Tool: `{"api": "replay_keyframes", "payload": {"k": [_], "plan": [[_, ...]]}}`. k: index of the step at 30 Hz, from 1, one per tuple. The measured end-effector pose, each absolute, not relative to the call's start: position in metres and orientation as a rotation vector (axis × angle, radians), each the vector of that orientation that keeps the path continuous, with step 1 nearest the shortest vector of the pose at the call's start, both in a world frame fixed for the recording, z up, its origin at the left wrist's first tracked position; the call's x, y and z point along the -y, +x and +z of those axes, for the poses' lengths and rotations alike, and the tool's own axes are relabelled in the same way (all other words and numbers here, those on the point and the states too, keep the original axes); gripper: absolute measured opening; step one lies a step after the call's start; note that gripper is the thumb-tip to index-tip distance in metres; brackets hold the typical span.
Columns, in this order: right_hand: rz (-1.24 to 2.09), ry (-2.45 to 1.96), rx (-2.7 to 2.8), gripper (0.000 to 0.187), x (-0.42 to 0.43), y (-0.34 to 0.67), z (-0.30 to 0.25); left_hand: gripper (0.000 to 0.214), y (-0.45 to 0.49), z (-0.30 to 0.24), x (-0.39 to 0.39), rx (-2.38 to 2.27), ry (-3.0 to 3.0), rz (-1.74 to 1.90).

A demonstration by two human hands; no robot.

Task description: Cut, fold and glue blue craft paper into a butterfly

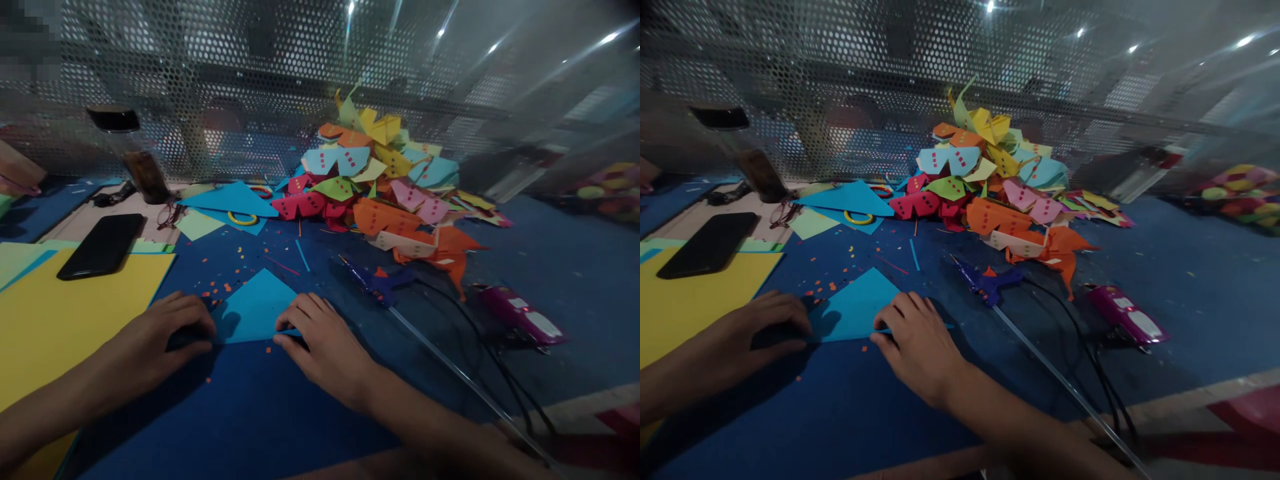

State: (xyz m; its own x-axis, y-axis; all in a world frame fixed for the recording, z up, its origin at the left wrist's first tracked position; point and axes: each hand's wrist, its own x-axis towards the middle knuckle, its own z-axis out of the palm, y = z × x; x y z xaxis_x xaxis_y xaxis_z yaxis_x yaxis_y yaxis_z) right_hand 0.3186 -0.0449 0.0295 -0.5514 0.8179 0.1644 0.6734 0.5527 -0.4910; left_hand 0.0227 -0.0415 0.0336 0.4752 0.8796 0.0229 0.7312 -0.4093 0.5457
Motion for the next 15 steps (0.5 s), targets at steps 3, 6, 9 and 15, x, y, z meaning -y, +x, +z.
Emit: {"api": "replay_keyframes", "payload": {"k": [3, 6, 9, 15], "plan": [[0.554, -1.213, 2.413, 0.006, 0.044, 0.318, 0.029, 0.016, 0.026, 0.026, 0.043, -1.306, 2.337, 0.498], [0.577, -1.219, 2.402, 0.008, 0.043, 0.317, 0.031, 0.018, 0.027, 0.018, 0.044, -1.268, 2.409, 0.581], [0.588, -1.225, 2.393, 0.009, 0.044, 0.317, 0.033, 0.017, 0.028, 0.012, 0.045, -1.269, 2.480, 0.618], [0.570, -1.230, 2.353, 0.009, 0.044, 0.318, 0.034, 0.014, 0.031, 0.008, 0.048, -1.219, 2.658, 0.694]]}}
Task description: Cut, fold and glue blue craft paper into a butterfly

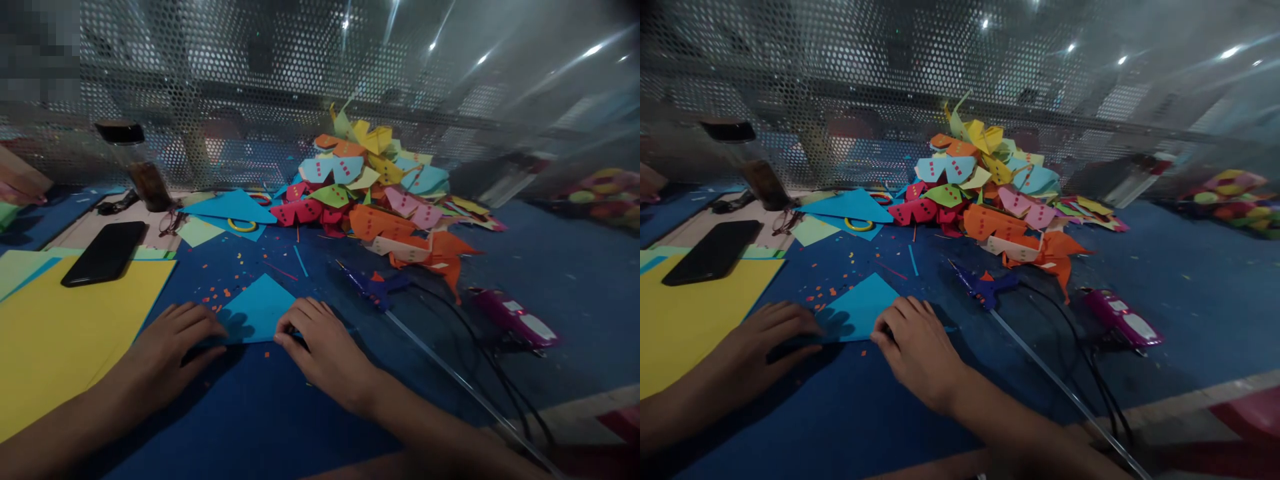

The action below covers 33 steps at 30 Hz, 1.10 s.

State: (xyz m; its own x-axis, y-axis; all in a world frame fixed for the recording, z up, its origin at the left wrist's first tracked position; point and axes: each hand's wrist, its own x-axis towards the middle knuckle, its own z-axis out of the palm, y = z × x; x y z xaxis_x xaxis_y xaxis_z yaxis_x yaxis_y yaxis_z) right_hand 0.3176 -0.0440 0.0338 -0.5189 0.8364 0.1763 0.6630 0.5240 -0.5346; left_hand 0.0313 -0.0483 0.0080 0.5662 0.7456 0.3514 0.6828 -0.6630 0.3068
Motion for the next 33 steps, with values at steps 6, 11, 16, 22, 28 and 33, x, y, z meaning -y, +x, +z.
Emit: {"api": "replay_keyframes", "payload": {"k": [6, 11, 16, 22, 28, 33], "plan": [[0.459, -1.166, 2.368, 0.012, 0.045, 0.321, 0.032, 0.016, 0.039, 0.011, 0.049, -1.151, 2.805, 0.806], [0.253, -1.042, 2.465, 0.006, 0.045, 0.323, 0.029, 0.019, 0.043, 0.014, 0.050, -1.117, 2.855, 0.814], [0.134, -0.974, 2.554, 0.008, 0.043, 0.322, 0.026, 0.021, 0.045, 0.014, 0.051, -1.105, 2.870, 0.832], [0.112, -0.961, 2.576, 0.009, 0.044, 0.323, 0.025, 0.024, 0.046, 0.014, 0.051, -1.129, 2.792, 0.855], [0.147, -0.992, 2.579, 0.011, 0.043, 0.324, 0.025, 0.024, 0.043, 0.011, 0.051, -1.142, 2.632, 0.822], [0.254, -1.048, 2.526, 0.010, 0.042, 0.323, 0.026, 0.022, 0.042, 0.010, 0.052, -1.208, 2.523, 0.764]]}}
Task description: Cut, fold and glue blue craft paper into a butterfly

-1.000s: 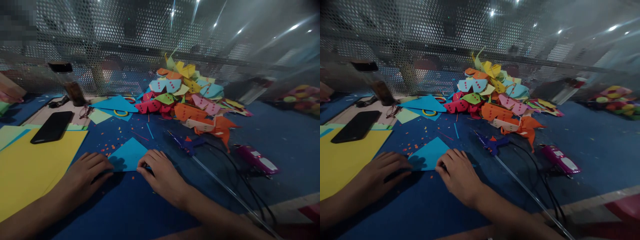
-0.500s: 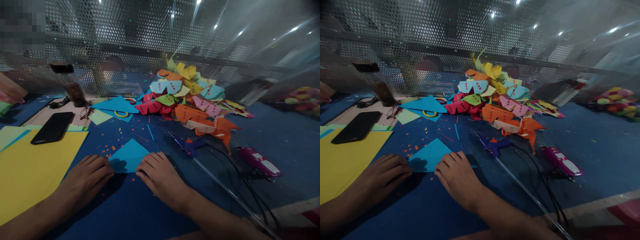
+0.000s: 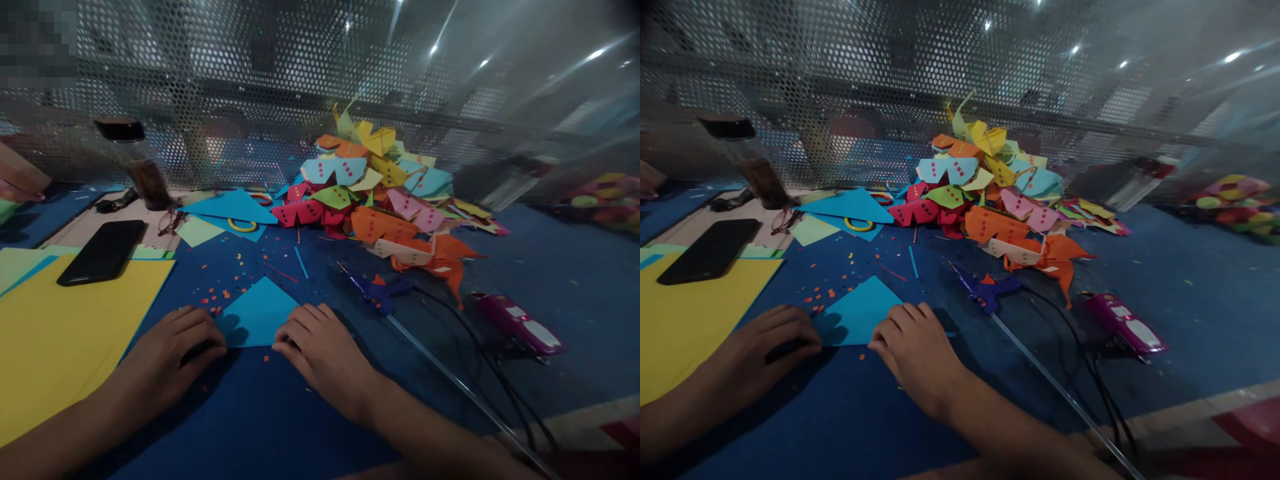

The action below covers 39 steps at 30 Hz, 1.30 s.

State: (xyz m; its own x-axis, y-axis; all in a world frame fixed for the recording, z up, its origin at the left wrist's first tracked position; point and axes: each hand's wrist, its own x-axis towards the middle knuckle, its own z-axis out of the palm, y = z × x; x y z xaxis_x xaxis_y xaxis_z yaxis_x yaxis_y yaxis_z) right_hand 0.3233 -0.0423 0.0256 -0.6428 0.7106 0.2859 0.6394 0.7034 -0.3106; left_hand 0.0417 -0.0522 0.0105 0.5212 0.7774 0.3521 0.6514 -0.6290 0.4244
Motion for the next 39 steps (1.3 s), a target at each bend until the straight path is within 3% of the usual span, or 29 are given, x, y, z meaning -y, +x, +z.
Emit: {"api": "replay_keyframes", "payload": {"k": [15, 39], "plan": [[0.475, -1.342, 2.354, 0.022, 0.041, 0.319, 0.030, 0.025, 0.044, 0.011, 0.051, -1.398, 2.380, 0.646], [0.436, -1.451, 2.363, 0.023, 0.040, 0.315, 0.034, 0.029, 0.045, 0.015, 0.049, -1.502, 2.396, 0.624]]}}
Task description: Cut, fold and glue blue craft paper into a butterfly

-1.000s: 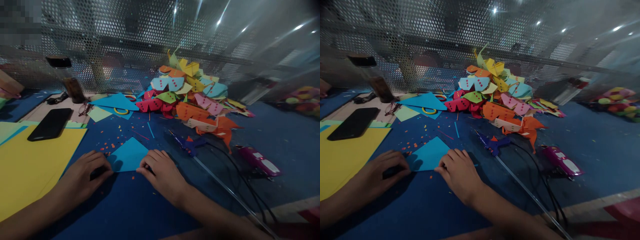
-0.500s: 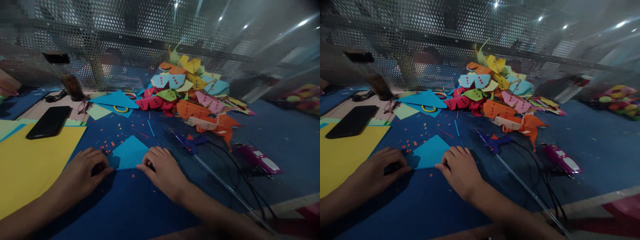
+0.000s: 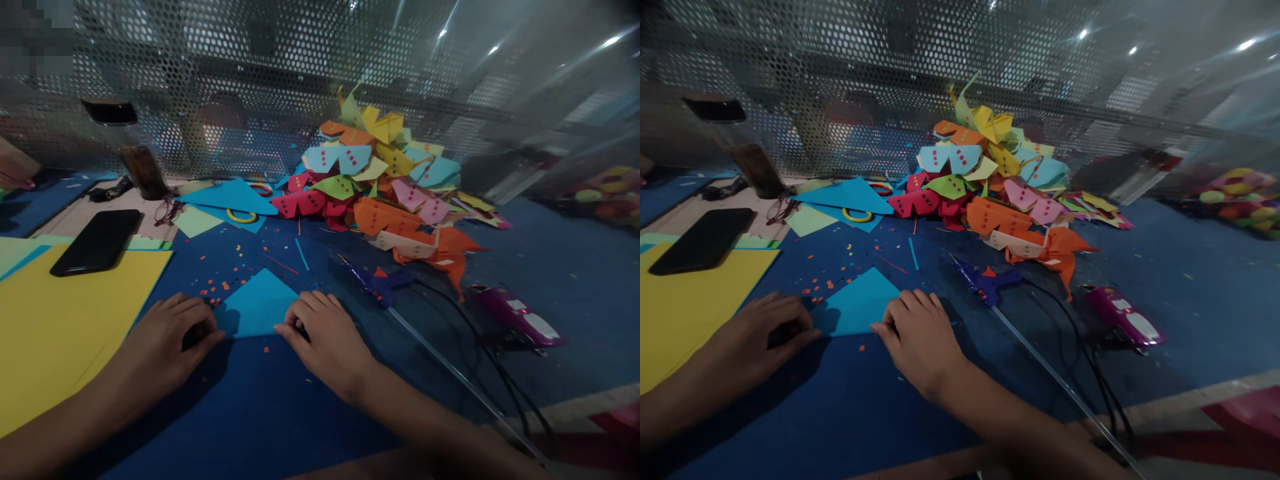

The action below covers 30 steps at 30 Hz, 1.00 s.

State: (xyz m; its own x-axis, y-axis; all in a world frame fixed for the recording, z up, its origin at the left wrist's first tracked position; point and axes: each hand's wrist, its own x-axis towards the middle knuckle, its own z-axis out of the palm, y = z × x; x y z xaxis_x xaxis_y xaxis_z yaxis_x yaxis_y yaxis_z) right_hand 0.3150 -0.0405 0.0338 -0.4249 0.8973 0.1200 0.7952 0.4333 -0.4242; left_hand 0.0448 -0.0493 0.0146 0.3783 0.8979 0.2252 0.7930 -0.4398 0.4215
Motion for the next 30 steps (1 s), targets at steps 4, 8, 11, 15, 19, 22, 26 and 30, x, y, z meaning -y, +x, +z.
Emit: {"api": "replay_keyframes", "payload": {"k": [4, 8, 11, 15, 19, 22, 26, 30], "plan": [[0.429, -1.446, 2.362, 0.023, 0.041, 0.315, 0.033, 0.026, 0.044, 0.014, 0.049, -1.523, 2.374, 0.647], [0.393, -1.447, 2.362, 0.022, 0.040, 0.316, 0.032, 0.027, 0.046, 0.015, 0.048, -1.541, 2.357, 0.694], [0.384, -1.452, 2.358, 0.023, 0.040, 0.317, 0.031, 0.025, 0.046, 0.016, 0.048, -1.532, 2.357, 0.685], [0.384, -1.434, 2.357, 0.022, 0.041, 0.317, 0.031, 0.020, 0.044, 0.015, 0.048, -1.516, 2.373, 0.670], [0.360, -1.416, 2.361, 0.021, 0.040, 0.317, 0.030, 0.018, 0.046, 0.013, 0.050, -1.522, 2.384, 0.626], [0.340, -1.420, 2.360, 0.020, 0.039, 0.318, 0.029, 0.019, 0.047, 0.018, 0.049, -1.518, 2.370, 0.591], [0.309, -1.423, 2.357, 0.020, 0.039, 0.318, 0.028, 0.026, 0.025, 0.044, 0.037, -1.585, 2.384, 0.727], [0.259, -1.380, 2.363, 0.020, 0.038, 0.318, 0.025, 0.037, -0.025, 0.068, 0.009, -2.169, 2.387, 0.749]]}}
